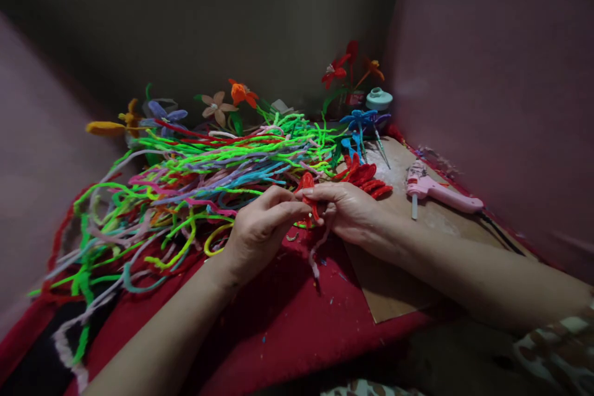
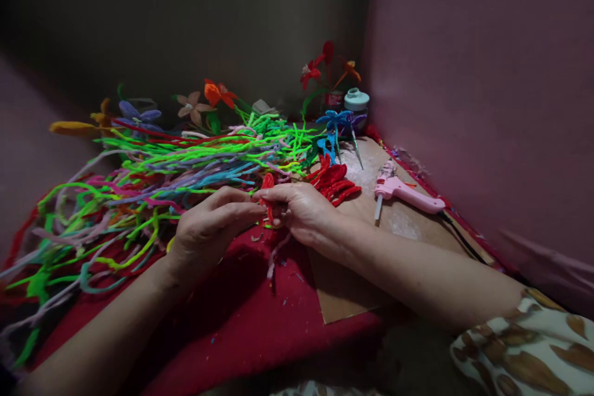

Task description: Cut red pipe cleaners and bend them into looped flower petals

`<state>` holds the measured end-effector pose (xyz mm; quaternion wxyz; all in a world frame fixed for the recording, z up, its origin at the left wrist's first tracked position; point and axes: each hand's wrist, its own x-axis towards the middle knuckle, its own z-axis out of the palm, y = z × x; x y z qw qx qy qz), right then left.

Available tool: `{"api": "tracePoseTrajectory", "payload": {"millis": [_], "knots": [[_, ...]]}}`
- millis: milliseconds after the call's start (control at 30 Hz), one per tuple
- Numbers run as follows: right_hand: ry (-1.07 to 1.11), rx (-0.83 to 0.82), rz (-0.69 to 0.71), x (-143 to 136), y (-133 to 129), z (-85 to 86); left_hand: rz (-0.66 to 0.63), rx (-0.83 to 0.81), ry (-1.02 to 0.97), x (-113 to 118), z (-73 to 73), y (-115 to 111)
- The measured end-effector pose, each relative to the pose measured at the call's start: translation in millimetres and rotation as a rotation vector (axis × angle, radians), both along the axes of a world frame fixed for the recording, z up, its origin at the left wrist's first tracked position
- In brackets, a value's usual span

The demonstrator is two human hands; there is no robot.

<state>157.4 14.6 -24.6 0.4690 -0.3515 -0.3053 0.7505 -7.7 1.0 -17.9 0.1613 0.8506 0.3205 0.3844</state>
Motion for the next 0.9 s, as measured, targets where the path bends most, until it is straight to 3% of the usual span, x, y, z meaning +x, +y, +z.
{"api": "tracePoseTrajectory", "payload": {"millis": [233, 367, 567, 733, 900], "knots": [[0.003, -0.041, 0.034, -0.4, -4.1, 4.6, 0.094, -0.034, 0.109, -7.3, -9.4, 4.4], [0.006, -0.052, 0.054, -1.2, -4.7, 4.7, 0.026, 0.016, 0.173, -8.0, -6.2, 4.9], [0.028, -0.001, 0.039, -3.1, -6.3, 4.6, -0.081, -0.006, 0.039, -1.7, 10.2, 2.2], [-0.064, 0.092, 0.032, -3.4, -7.2, 2.4, -0.16, -0.212, -0.079, -1.7, 20.1, -2.5], [-0.154, 0.183, 0.123, -1.5, -8.9, 1.4, -0.177, -0.349, -0.126, -4.8, 26.6, -3.6]]}}
